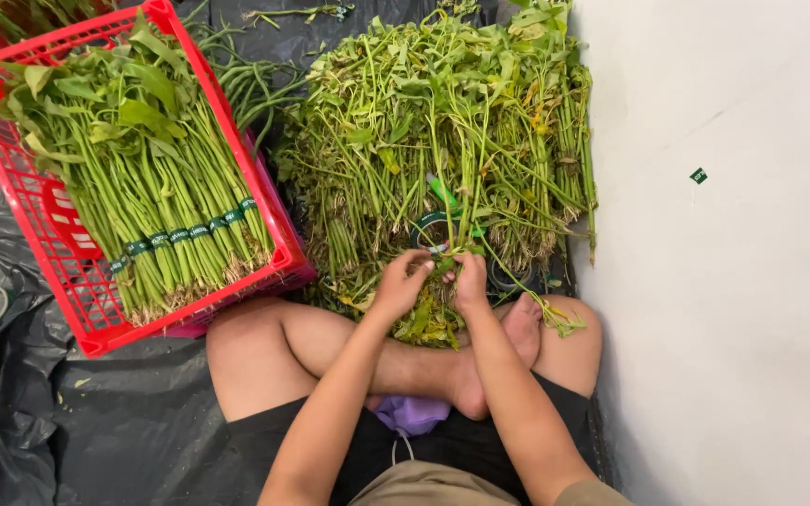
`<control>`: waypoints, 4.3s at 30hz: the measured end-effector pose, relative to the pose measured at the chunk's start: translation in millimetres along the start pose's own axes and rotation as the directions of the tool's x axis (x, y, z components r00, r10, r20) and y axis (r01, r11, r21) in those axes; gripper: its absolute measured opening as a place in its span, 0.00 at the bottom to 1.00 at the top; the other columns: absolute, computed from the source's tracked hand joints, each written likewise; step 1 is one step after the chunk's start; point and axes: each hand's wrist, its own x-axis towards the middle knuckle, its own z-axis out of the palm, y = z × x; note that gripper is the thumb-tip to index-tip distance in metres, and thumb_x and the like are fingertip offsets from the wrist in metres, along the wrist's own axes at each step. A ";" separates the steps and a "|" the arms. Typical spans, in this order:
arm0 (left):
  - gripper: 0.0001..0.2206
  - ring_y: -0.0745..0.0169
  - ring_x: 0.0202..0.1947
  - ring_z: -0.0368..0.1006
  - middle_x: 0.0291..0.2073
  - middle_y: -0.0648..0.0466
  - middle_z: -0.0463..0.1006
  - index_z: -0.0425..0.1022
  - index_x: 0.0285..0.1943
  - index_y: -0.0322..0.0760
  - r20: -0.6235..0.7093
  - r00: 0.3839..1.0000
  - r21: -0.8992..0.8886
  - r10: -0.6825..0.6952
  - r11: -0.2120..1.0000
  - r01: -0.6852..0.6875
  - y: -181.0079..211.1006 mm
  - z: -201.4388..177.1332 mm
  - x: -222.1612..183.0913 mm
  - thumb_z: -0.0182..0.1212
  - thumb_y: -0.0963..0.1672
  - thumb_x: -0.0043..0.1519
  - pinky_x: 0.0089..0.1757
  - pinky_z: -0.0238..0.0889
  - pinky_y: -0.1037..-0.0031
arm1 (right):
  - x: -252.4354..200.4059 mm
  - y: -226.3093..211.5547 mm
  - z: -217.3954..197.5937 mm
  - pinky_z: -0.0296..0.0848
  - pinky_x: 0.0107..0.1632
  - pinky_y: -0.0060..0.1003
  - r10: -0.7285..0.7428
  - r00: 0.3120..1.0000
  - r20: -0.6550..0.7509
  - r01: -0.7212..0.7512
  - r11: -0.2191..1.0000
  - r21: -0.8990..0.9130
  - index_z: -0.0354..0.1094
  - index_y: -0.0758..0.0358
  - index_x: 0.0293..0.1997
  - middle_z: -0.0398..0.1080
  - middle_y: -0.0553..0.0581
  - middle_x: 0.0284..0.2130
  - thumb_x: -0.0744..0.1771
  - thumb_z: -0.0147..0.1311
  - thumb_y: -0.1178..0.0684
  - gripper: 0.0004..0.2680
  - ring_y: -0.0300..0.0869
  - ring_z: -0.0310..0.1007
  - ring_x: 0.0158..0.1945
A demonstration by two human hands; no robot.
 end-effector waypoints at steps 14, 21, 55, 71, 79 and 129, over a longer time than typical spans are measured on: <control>0.09 0.46 0.40 0.79 0.38 0.43 0.74 0.77 0.46 0.22 -0.218 0.932 0.701 0.289 0.711 -0.056 -17.5 -22.6 81.7 0.63 0.40 0.64 0.42 0.77 0.61 | -6.6 -11.1 6.4 0.59 0.30 0.41 -0.013 0.991 -0.135 0.007 0.999 -0.050 0.47 0.57 0.37 0.46 0.49 0.28 0.68 0.44 0.59 0.07 0.38 0.50 0.21; 0.07 0.46 0.38 0.77 0.33 0.46 0.74 0.81 0.40 0.27 -0.048 0.908 0.793 0.416 0.568 -0.218 -29.4 -48.2 86.4 0.66 0.42 0.62 0.42 0.73 0.57 | -1.2 -6.1 5.3 0.61 0.26 0.40 -0.024 0.992 -0.124 0.025 1.000 0.011 0.54 0.63 0.34 0.49 0.51 0.23 0.67 0.47 0.60 0.05 0.38 0.53 0.17; 0.13 0.53 0.47 0.75 0.42 0.40 0.81 0.81 0.53 0.29 -0.080 0.995 -0.419 -0.056 0.908 0.018 24.3 12.8 29.7 0.68 0.43 0.63 0.45 0.70 0.63 | -71.6 -63.5 57.1 0.69 0.56 0.63 -0.463 0.782 0.418 0.623 0.587 -0.516 0.57 0.72 0.67 0.63 0.67 0.51 0.75 0.41 0.48 0.16 0.59 0.67 0.53; 0.12 0.41 0.43 0.82 0.47 0.33 0.82 0.74 0.56 0.28 0.000 0.998 -0.792 0.060 0.610 -0.037 50.1 -9.7 16.2 0.62 0.40 0.65 0.40 0.78 0.60 | -82.0 -57.5 48.1 0.72 0.41 0.45 -0.539 0.810 0.234 0.572 0.813 -0.108 0.71 0.73 0.39 0.73 0.67 0.30 0.66 0.45 0.58 0.08 0.48 0.73 0.35; 0.12 0.31 0.49 0.78 0.52 0.30 0.78 0.62 0.62 0.32 -0.044 0.982 -0.858 0.182 0.496 -0.130 71.7 -0.8 5.4 0.52 0.40 0.71 0.49 0.74 0.48 | -127.5 -93.5 91.4 0.73 0.53 0.53 -0.704 0.548 0.452 0.734 0.145 -0.663 0.67 0.62 0.56 0.62 0.58 0.51 0.66 0.65 0.55 0.15 0.51 0.68 0.49; 0.24 0.50 0.46 0.79 0.50 0.44 0.73 0.30 0.75 0.36 -0.274 0.797 -0.628 0.538 0.528 -0.572 124.9 -37.6 -15.1 0.36 0.38 0.74 0.49 0.76 0.55 | -98.6 -66.0 55.2 0.80 0.39 0.43 -0.217 0.954 0.205 0.277 0.903 -0.330 0.68 0.78 0.52 0.73 0.72 0.38 0.64 0.57 0.72 0.11 0.55 0.80 0.39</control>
